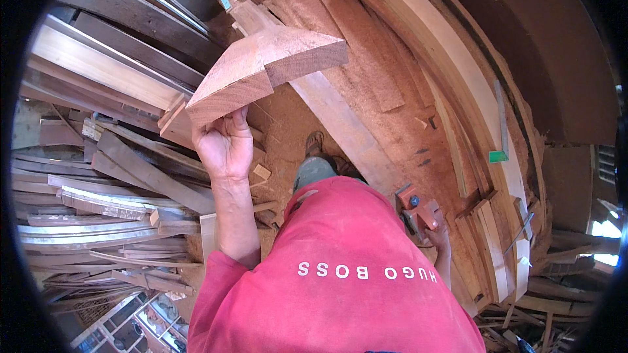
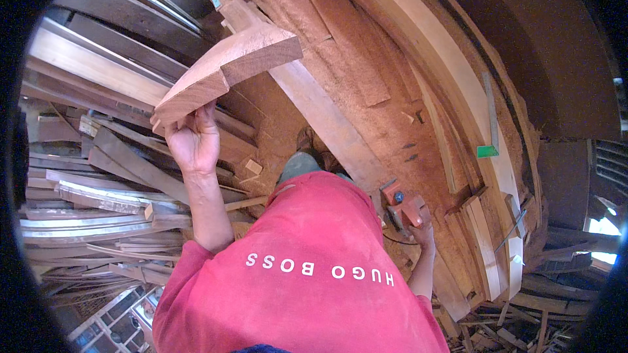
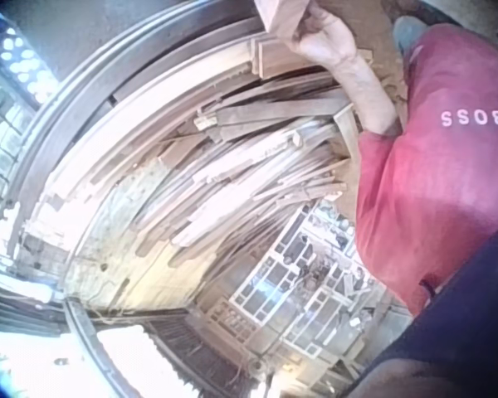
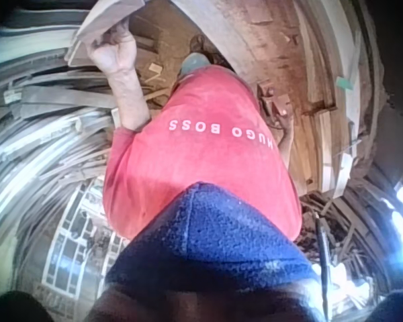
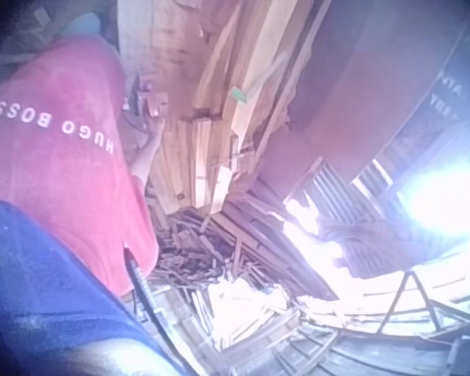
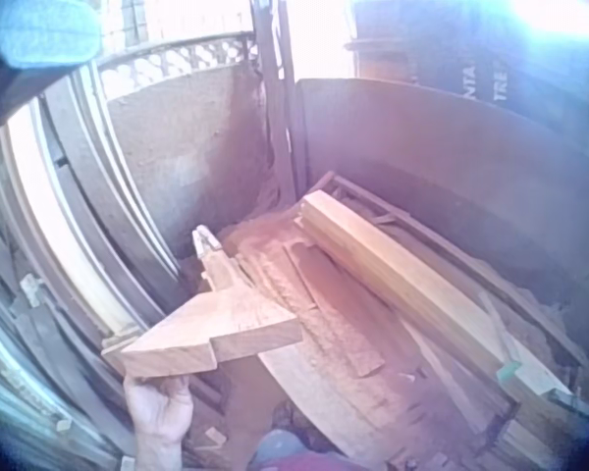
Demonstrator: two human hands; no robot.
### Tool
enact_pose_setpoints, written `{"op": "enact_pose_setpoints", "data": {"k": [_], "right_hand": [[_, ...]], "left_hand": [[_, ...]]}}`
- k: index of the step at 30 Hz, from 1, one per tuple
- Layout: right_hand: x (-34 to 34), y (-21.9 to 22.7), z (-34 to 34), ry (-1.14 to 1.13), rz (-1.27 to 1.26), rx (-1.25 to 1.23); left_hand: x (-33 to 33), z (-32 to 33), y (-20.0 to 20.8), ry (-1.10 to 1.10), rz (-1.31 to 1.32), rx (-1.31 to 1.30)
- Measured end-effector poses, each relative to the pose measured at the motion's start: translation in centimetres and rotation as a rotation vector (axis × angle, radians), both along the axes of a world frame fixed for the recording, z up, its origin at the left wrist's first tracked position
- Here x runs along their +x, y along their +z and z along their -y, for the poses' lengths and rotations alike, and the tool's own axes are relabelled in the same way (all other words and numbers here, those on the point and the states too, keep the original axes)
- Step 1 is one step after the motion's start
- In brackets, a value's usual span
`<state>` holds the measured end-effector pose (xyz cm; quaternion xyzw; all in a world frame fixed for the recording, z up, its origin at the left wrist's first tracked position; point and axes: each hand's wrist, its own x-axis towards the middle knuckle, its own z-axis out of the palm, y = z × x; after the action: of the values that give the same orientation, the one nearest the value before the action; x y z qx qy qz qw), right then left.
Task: The person picks up wooden planks from a pile, positions them on a workbench, and smooths their surfaces using an electric sander. The person flips the planks to sand both sides and then places the finished pieces aside.
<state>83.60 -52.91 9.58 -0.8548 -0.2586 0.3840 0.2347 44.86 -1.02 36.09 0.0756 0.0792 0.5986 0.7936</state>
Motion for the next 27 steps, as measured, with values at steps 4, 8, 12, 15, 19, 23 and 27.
{"op": "enact_pose_setpoints", "data": {"k": [4,8,12,15,19,23,27], "right_hand": [[0.4,-0.9,0.6,0.043,0.078,0.082],[0.3,-0.6,0.5,0.011,-0.005,0.005],[-0.4,1.4,-1.1,-0.003,0.003,0.012],[-0.5,1.8,-1.4,-0.041,-0.054,0.003],[-0.3,1.1,-0.9,-0.020,-0.025,0.013],[-0.1,-0.3,0.1,-0.028,0.017,0.045],[-0.1,0.4,-0.3,-0.047,-0.105,0.024]], "left_hand": [[0.7,0.0,0.7,-0.005,-0.010,-0.034],[0.4,0.0,0.4,0.004,-0.032,-0.015],[-0.4,-0.3,-0.5,-0.023,0.010,-0.012],[-0.2,-0.1,-0.3,-0.016,-0.006,-0.015],[0.3,0.1,0.4,0.010,-0.041,-0.020],[0.6,0.3,0.4,0.007,-0.027,-0.032],[0.1,0.5,-0.1,-0.004,-0.036,-0.009]]}}
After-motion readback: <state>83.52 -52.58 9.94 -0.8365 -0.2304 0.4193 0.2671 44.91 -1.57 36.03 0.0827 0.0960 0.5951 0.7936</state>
